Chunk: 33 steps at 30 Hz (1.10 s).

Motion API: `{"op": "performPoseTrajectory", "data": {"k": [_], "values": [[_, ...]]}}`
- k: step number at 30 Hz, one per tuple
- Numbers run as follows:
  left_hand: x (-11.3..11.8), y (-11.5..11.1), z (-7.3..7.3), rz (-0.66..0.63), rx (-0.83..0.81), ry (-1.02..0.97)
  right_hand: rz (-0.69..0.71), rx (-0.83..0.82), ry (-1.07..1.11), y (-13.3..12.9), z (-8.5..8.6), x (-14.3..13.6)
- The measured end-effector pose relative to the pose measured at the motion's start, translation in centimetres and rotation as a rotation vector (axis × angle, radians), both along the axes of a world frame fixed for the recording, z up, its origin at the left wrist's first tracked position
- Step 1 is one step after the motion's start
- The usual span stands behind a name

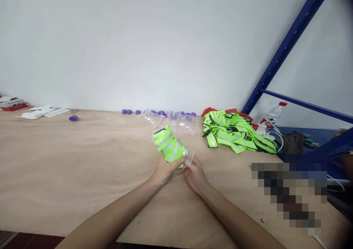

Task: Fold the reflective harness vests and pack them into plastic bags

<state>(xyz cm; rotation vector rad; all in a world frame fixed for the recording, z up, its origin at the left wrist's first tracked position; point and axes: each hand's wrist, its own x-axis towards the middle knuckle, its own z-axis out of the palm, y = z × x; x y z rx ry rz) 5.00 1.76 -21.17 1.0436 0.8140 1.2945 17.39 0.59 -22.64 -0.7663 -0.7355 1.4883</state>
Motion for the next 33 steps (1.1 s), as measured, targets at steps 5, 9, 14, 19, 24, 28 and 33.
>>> {"op": "performPoseTrajectory", "data": {"k": [5, 9, 14, 19, 24, 28, 33], "values": [[0.1, -0.1, 0.0, -0.006, -0.011, 0.014, 0.077, 0.003, 0.021, 0.0, 0.2, 0.3], [0.2, 0.0, -0.1, -0.013, -0.021, 0.013, 0.104, 0.022, -0.007, -0.1, 0.5, 0.5], [-0.2, 0.5, 0.0, 0.021, -0.054, 0.04, 0.09, 0.045, -0.181, 0.0, 0.6, 0.6], [-1.4, 1.1, 0.4, 0.095, -0.083, 0.031, 0.051, -0.021, -0.311, 0.3, 0.8, 0.9], [-1.8, 1.0, 0.9, 0.118, -0.079, 0.03, -0.054, -0.072, -0.21, 0.4, 1.4, 1.1], [-1.7, 1.1, 0.4, 0.083, -0.05, 0.019, -0.023, -0.048, -0.262, 0.3, 1.7, 1.1], [-2.0, 1.3, 0.0, -0.015, -0.081, -0.014, -0.071, -0.039, -0.265, 0.4, 1.6, 1.4]]}}
